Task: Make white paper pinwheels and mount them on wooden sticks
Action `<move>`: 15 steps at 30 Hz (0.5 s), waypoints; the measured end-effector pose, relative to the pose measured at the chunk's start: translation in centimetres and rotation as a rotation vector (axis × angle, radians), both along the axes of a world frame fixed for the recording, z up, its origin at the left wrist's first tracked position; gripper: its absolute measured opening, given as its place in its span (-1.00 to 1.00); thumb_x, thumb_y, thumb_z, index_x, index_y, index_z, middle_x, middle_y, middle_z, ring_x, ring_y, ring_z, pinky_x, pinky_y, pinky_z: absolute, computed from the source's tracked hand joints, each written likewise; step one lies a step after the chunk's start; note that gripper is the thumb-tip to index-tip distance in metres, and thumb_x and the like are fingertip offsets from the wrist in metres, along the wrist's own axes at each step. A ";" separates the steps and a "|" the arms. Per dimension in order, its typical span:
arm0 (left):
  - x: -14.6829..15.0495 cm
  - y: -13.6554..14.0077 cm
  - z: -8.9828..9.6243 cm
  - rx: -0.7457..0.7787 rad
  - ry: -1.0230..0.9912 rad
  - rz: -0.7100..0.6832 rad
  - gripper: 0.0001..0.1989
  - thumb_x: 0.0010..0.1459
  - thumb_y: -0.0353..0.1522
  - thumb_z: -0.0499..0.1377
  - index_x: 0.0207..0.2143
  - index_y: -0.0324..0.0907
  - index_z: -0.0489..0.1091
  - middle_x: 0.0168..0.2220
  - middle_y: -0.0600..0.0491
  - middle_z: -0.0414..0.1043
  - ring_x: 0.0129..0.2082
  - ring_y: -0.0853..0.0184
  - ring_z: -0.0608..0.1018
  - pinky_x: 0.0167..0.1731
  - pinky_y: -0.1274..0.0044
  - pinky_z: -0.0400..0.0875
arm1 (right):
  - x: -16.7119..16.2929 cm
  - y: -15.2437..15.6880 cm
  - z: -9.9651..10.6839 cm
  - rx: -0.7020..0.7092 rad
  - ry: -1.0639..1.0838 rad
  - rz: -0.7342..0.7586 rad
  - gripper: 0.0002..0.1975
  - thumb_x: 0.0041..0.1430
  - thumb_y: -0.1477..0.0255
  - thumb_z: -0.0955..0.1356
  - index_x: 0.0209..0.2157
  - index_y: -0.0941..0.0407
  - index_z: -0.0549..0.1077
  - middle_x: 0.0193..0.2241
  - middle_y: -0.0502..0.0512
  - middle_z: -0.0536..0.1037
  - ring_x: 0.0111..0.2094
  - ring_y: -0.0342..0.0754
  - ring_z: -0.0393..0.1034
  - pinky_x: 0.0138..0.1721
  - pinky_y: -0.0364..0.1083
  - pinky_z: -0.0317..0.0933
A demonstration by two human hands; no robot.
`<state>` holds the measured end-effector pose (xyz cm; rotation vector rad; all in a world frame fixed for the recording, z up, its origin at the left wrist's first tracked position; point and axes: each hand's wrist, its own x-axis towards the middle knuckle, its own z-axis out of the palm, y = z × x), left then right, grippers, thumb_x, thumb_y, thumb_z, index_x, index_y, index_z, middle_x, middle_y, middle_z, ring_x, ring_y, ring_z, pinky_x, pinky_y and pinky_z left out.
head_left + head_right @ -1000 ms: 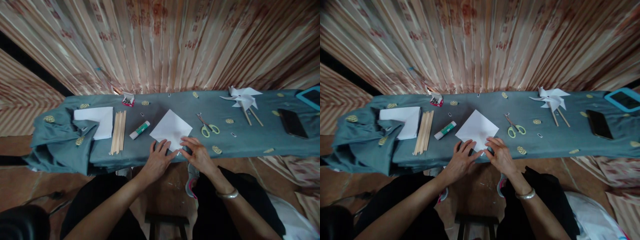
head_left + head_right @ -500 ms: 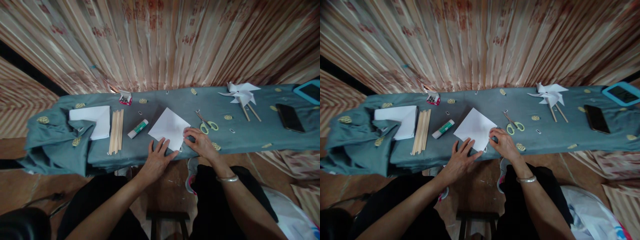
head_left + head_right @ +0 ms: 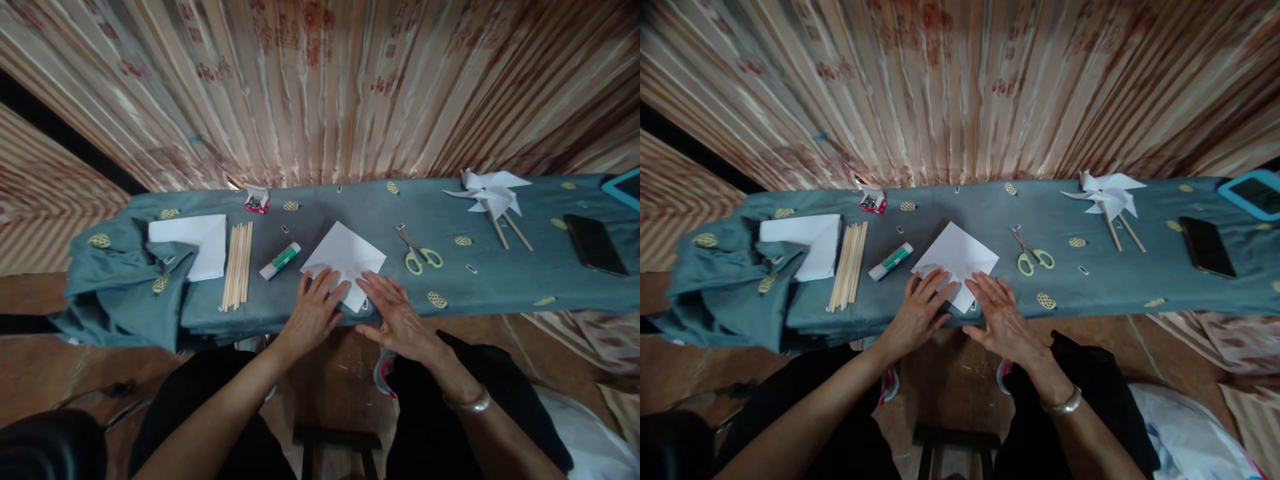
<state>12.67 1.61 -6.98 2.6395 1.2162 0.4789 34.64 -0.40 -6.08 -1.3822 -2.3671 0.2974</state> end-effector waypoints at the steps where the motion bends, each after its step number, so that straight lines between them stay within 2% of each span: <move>1: 0.0 0.2 0.0 -0.012 -0.004 0.002 -0.44 0.20 -0.31 0.17 0.23 -0.21 0.18 0.27 -0.22 0.19 0.31 0.00 0.16 0.23 0.03 0.00 | -0.2 -0.3 -0.3 0.014 -0.019 0.004 -0.38 0.15 0.35 0.36 0.23 0.18 0.22 0.24 0.35 0.28 0.27 0.21 0.14 0.21 0.30 0.10; 5: -0.2 1.1 0.2 -0.032 -0.026 0.009 -0.41 0.18 -0.22 0.20 0.22 -0.20 0.19 0.26 -0.21 0.20 0.31 -0.02 0.17 0.24 0.02 -0.01 | -0.4 -0.3 -1.1 0.074 0.018 -0.011 -0.64 0.28 0.44 0.26 0.09 0.17 0.39 0.13 0.32 0.44 0.19 0.15 0.28 0.13 0.21 0.26; 8: -0.6 1.7 0.5 -0.030 -0.048 0.034 -0.44 0.21 -0.23 0.18 0.20 -0.25 0.22 0.22 -0.23 0.27 0.28 0.02 0.24 0.25 0.03 0.00 | -0.5 0.1 -1.1 0.088 0.084 -0.038 -0.70 0.29 0.48 0.24 0.00 0.17 0.47 0.06 0.31 0.51 0.12 0.15 0.37 0.09 0.20 0.31; 10: -0.9 2.3 0.7 -0.026 -0.070 0.054 -0.56 0.25 -0.30 0.13 0.15 -0.25 0.28 0.16 -0.20 0.36 0.23 0.07 0.31 0.25 0.04 0.01 | -0.7 0.4 -0.8 0.076 0.163 -0.060 -0.73 0.30 0.48 0.24 -0.06 0.14 0.51 0.01 0.27 0.55 0.08 0.13 0.41 0.09 0.19 0.32; 12: -1.1 2.8 0.7 -0.018 -0.112 0.062 -0.69 0.30 -0.37 0.07 0.06 -0.23 0.37 0.07 -0.14 0.46 0.15 0.14 0.42 0.25 0.06 0.05 | -0.8 0.7 -0.3 0.047 0.276 -0.096 -0.75 0.30 0.47 0.24 -0.12 0.11 0.53 -0.05 0.21 0.58 0.03 0.09 0.45 0.07 0.15 0.34; 15: -1.1 3.2 0.7 -0.019 -0.210 0.048 -0.75 0.34 -0.40 0.00 -0.07 -0.21 0.44 -0.10 -0.05 0.56 -0.07 0.24 0.57 0.19 0.12 0.19 | -0.9 1.3 0.9 -0.003 0.459 -0.182 -0.80 0.30 0.42 0.27 -0.16 0.06 0.53 -0.13 0.13 0.61 -0.05 0.03 0.49 0.05 0.09 0.35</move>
